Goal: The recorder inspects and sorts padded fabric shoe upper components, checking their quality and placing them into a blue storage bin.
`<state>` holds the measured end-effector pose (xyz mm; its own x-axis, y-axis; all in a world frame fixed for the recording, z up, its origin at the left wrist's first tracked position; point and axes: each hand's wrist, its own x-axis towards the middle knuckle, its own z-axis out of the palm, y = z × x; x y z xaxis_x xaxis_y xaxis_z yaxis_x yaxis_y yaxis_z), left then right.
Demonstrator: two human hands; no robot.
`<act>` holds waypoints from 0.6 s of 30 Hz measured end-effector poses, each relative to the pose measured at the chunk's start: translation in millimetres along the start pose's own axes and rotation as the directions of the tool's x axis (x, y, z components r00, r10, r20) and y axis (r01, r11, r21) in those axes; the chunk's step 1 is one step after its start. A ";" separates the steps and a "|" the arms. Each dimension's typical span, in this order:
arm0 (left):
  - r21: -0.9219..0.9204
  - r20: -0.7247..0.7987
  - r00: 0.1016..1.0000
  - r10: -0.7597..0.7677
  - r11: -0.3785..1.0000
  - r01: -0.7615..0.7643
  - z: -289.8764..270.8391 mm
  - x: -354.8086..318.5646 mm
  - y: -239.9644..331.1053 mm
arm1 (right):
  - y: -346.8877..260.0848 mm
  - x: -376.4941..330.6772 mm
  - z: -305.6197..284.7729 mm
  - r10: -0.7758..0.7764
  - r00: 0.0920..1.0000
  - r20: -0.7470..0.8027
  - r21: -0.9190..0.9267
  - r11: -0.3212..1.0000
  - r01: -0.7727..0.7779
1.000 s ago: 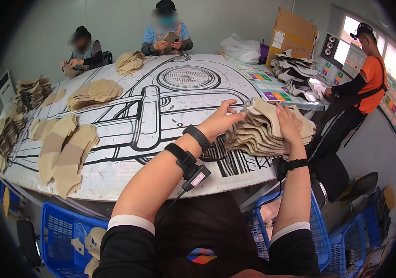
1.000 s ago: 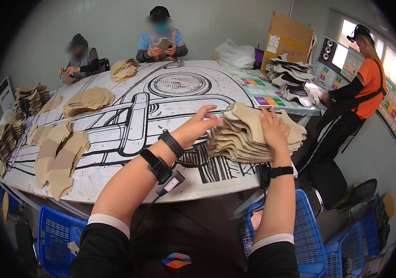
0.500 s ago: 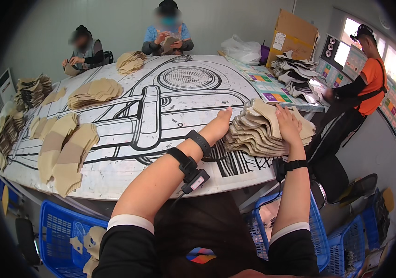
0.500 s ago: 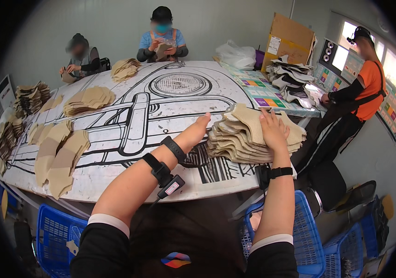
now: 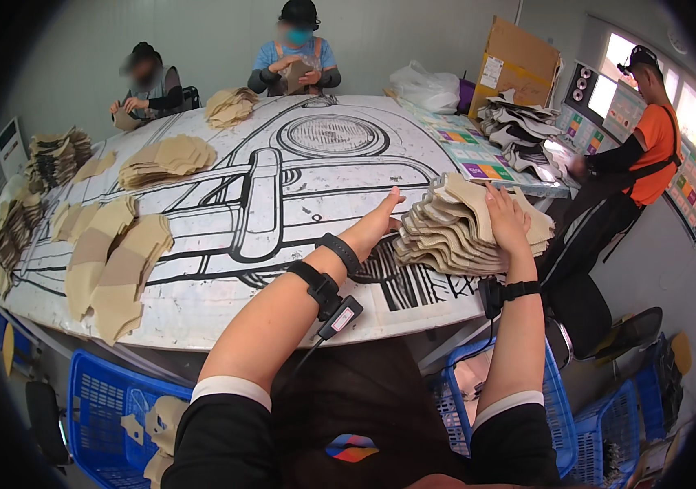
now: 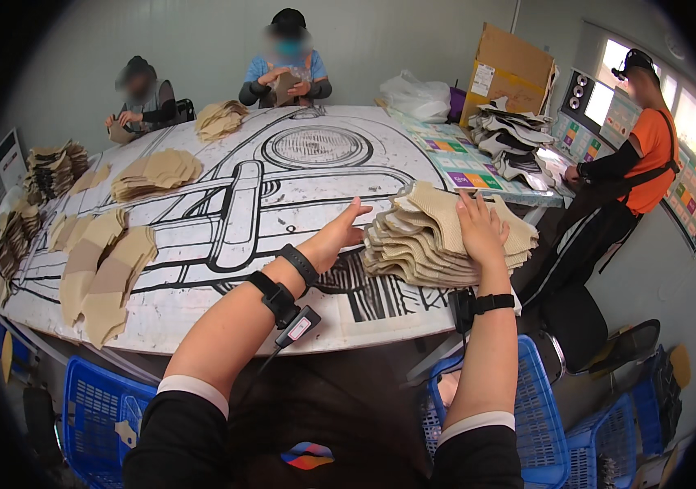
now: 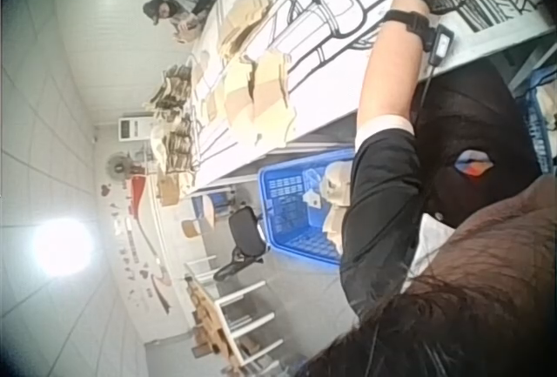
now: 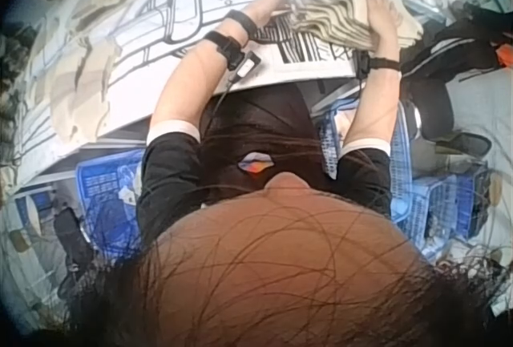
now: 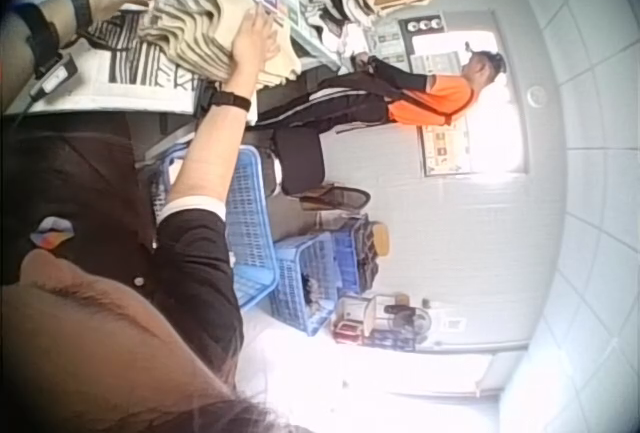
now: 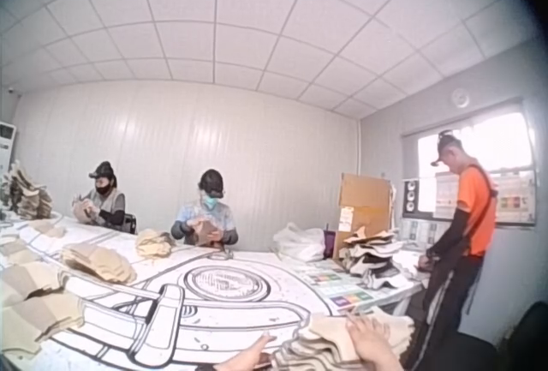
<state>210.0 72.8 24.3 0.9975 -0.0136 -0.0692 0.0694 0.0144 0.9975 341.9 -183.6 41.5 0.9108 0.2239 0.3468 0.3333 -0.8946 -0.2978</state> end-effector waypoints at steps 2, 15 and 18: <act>-0.038 0.005 1.000 -0.006 0.999 0.006 0.9 2.6 -3.7 | 0.2 0.3 0.9 -0.002 1.000 0.000 -0.002 1.000 0.002; -0.262 -0.019 1.000 0.020 0.965 -0.025 9.0 5.9 -18.3 | 1.3 1.1 3.0 -0.004 1.000 -0.017 -0.007 1.000 0.004; -0.276 -0.009 1.000 0.008 0.961 -0.010 10.1 2.7 -17.7 | 0.8 0.6 2.3 -0.003 1.000 -0.019 -0.009 1.000 0.003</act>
<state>211.4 62.5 6.6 0.9981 -0.0042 -0.0611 0.0597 0.2897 0.9553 343.2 -183.2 39.4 0.9049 0.2191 0.3648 0.3338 -0.8972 -0.2892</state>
